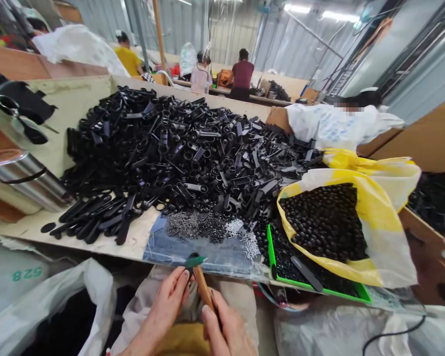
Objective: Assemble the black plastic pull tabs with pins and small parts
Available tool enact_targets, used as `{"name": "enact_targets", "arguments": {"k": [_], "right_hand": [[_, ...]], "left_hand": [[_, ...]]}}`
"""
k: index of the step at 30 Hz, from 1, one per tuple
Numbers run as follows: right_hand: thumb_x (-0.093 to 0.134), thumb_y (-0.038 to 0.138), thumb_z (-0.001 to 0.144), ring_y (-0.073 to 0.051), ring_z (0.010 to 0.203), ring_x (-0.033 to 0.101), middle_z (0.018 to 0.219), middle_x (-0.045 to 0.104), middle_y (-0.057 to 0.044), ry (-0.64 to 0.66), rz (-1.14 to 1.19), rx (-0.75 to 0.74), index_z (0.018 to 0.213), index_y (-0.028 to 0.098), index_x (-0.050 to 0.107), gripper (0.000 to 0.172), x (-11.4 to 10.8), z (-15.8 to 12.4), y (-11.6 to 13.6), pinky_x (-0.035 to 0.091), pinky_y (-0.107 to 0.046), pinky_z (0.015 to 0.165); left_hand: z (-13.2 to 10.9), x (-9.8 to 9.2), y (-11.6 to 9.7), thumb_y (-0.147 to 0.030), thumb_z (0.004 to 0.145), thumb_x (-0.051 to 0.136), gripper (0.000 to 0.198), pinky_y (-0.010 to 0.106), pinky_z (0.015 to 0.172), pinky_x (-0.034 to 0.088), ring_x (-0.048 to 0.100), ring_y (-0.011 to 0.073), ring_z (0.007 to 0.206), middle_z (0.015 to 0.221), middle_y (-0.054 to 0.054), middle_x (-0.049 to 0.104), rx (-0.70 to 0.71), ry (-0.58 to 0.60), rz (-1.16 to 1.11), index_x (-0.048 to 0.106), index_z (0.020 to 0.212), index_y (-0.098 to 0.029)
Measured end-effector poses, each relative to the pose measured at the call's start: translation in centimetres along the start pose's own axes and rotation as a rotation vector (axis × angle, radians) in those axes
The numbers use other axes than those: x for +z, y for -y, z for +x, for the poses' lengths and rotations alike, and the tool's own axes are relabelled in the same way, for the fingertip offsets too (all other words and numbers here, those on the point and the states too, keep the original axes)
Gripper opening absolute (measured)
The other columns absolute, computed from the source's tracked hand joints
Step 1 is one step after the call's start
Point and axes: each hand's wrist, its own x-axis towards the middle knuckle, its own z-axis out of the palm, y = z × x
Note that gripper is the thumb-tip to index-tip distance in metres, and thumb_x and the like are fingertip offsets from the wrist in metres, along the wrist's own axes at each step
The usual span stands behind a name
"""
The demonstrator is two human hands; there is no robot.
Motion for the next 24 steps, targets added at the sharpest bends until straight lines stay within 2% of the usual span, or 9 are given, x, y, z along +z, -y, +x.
{"name": "enact_targets", "arguments": {"k": [2, 5, 9, 12, 15, 18, 20, 24], "right_hand": [[0.052, 0.075, 0.093, -0.030, 0.100, 0.075, 0.119, 0.078, -0.009, 0.005, -0.106, -0.116, 0.137, 0.036, 0.067, 0.060, -0.6, 0.4, -0.2, 0.059, -0.040, 0.092], [0.049, 0.067, 0.099, -0.031, 0.100, 0.077, 0.133, 0.073, -0.007, 0.059, -0.214, -0.231, 0.142, 0.038, 0.064, 0.054, -1.0, 0.8, 0.1, 0.061, -0.039, 0.090], [0.044, 0.059, 0.103, -0.030, 0.100, 0.078, 0.128, 0.076, -0.006, 0.056, -0.273, -0.264, 0.142, 0.035, 0.064, 0.050, -1.2, 1.0, 1.5, 0.062, -0.035, 0.088], [0.045, 0.054, 0.104, -0.029, 0.103, 0.078, 0.128, 0.076, -0.007, 0.090, -0.248, -0.338, 0.142, 0.032, 0.065, 0.048, -1.8, 1.3, 2.4, 0.062, -0.033, 0.089], [0.047, 0.047, 0.105, -0.029, 0.105, 0.078, 0.129, 0.075, -0.008, 0.160, -0.258, -0.434, 0.145, 0.029, 0.062, 0.046, -2.5, 1.9, 2.5, 0.062, -0.032, 0.090], [0.045, 0.040, 0.107, -0.027, 0.098, 0.080, 0.124, 0.078, -0.009, 0.239, -0.354, -0.460, 0.146, 0.027, 0.060, 0.044, -2.8, 2.4, 2.6, 0.064, -0.029, 0.081], [0.043, 0.038, 0.108, -0.027, 0.095, 0.081, 0.121, 0.079, -0.009, 0.242, -0.416, -0.475, 0.145, 0.027, 0.060, 0.043, -2.9, 2.4, 2.9, 0.065, -0.028, 0.078], [0.041, 0.035, 0.107, -0.026, 0.096, 0.081, 0.118, 0.080, -0.008, 0.200, -0.479, -0.543, 0.146, 0.026, 0.059, 0.043, -2.8, 2.3, 3.5, 0.066, -0.027, 0.078]], "left_hand": [[0.1, 0.2, 0.3, -0.073, 0.085, 0.055, 0.054, 0.028, 0.064, 0.053, 0.064, 0.0189, 0.066, 0.074, 0.002, 0.069, -0.014, -0.003, -0.015, 0.069, 0.089, -0.021], [0.1, 0.3, 0.5, -0.071, 0.085, 0.056, 0.052, 0.029, 0.074, 0.055, 0.068, 0.0216, 0.080, 0.084, 0.005, 0.073, -0.016, -0.010, -0.041, 0.070, 0.092, -0.020], [-0.1, 0.3, 0.4, -0.068, 0.084, 0.059, 0.052, 0.031, 0.085, 0.055, 0.069, 0.0254, 0.097, 0.100, 0.009, 0.076, -0.018, -0.030, -0.070, 0.070, 0.100, -0.020], [-0.4, 0.4, 0.4, -0.069, 0.084, 0.059, 0.054, 0.032, 0.089, 0.054, 0.069, 0.0267, 0.101, 0.102, 0.011, 0.076, -0.029, -0.046, -0.080, 0.070, 0.102, -0.020], [-0.7, 0.4, 0.4, -0.069, 0.084, 0.058, 0.054, 0.032, 0.091, 0.053, 0.068, 0.0274, 0.103, 0.101, 0.011, 0.076, -0.037, -0.049, -0.081, 0.070, 0.105, -0.020], [-0.9, 0.4, 0.3, -0.068, 0.085, 0.057, 0.055, 0.032, 0.093, 0.052, 0.066, 0.0272, 0.107, 0.107, 0.011, 0.075, -0.030, -0.037, -0.078, 0.069, 0.110, -0.021], [-1.2, 0.2, 0.2, -0.068, 0.087, 0.055, 0.056, 0.032, 0.090, 0.052, 0.066, 0.0253, 0.101, 0.104, 0.010, 0.074, -0.028, -0.011, -0.074, 0.067, 0.114, -0.021], [-1.5, -0.5, 0.0, -0.068, 0.090, 0.052, 0.052, 0.031, 0.077, 0.053, 0.062, 0.0182, 0.069, 0.073, 0.000, 0.066, -0.020, 0.088, -0.040, 0.069, 0.105, -0.022]]}}
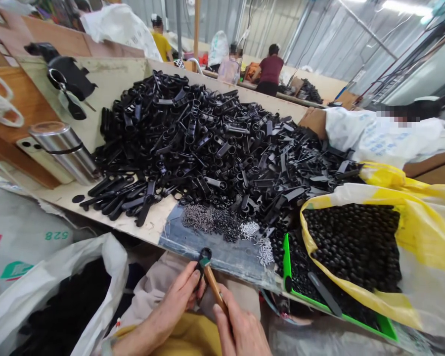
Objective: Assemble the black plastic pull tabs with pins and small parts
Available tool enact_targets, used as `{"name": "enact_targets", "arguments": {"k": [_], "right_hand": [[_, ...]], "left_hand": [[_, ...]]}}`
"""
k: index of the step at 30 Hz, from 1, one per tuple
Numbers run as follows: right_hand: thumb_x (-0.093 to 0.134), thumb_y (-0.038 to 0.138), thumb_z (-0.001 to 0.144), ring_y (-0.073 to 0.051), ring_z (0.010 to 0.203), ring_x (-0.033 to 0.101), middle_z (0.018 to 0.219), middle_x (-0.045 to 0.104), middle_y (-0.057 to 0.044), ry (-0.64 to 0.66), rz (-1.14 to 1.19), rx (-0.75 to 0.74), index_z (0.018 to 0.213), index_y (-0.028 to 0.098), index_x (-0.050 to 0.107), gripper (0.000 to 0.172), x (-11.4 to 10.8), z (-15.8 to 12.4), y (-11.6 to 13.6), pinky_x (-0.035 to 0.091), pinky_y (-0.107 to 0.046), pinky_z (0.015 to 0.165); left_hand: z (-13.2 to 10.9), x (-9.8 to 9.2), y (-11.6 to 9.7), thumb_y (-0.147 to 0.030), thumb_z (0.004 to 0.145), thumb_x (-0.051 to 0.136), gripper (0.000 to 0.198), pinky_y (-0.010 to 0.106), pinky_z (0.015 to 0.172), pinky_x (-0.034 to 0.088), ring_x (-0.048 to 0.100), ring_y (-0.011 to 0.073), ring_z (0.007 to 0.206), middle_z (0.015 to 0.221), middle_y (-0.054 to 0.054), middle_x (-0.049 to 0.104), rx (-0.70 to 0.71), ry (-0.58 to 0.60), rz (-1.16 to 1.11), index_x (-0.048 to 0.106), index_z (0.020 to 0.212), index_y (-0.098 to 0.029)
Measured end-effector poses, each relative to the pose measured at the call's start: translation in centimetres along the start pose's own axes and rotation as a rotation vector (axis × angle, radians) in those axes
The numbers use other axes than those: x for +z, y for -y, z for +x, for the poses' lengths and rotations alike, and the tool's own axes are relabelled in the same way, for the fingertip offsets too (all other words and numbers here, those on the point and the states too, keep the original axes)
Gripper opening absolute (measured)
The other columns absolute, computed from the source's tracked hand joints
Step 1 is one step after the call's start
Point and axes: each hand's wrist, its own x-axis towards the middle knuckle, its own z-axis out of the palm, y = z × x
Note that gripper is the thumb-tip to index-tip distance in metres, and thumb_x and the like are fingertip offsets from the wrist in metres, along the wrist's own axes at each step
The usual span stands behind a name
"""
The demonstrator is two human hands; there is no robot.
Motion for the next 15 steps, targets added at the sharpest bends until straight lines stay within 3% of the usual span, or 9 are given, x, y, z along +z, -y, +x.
{"name": "enact_targets", "arguments": {"k": [3, 9, 15], "right_hand": [[0.041, 0.033, 0.107, -0.026, 0.094, 0.081, 0.119, 0.080, -0.009, -0.008, -0.031, -0.024, 0.145, 0.023, 0.059, 0.042, 0.0, -0.1, 0.0, 0.066, -0.026, 0.076], [0.040, 0.041, 0.109, -0.026, 0.102, 0.079, 0.121, 0.079, -0.010, -0.045, -0.049, -0.042, 0.145, 0.024, 0.060, 0.045, -0.9, 0.1, 0.0, 0.064, -0.027, 0.084], [0.037, 0.040, 0.109, -0.024, 0.095, 0.081, 0.111, 0.081, -0.011, 0.063, -0.033, -0.054, 0.138, 0.022, 0.065, 0.043, -1.1, 1.0, 0.0, 0.064, -0.024, 0.081]], "left_hand": [[0.0, -0.4, -0.2, -0.066, 0.091, 0.052, 0.047, 0.033, 0.081, 0.052, 0.062, 0.0200, 0.071, 0.070, -0.001, 0.064, 0.024, 0.008, 0.050, 0.069, 0.098, -0.023], [0.2, 0.0, -0.4, -0.059, 0.094, 0.045, 0.044, 0.038, 0.099, 0.048, 0.066, 0.0272, 0.102, 0.099, 0.009, 0.074, 0.048, -0.065, 0.128, 0.067, 0.109, -0.023], [-0.1, 0.5, -0.9, -0.052, 0.095, 0.036, 0.046, 0.040, 0.102, 0.045, 0.066, 0.0297, 0.109, 0.108, 0.014, 0.075, 0.042, -0.098, 0.192, 0.065, 0.111, -0.021]]}}
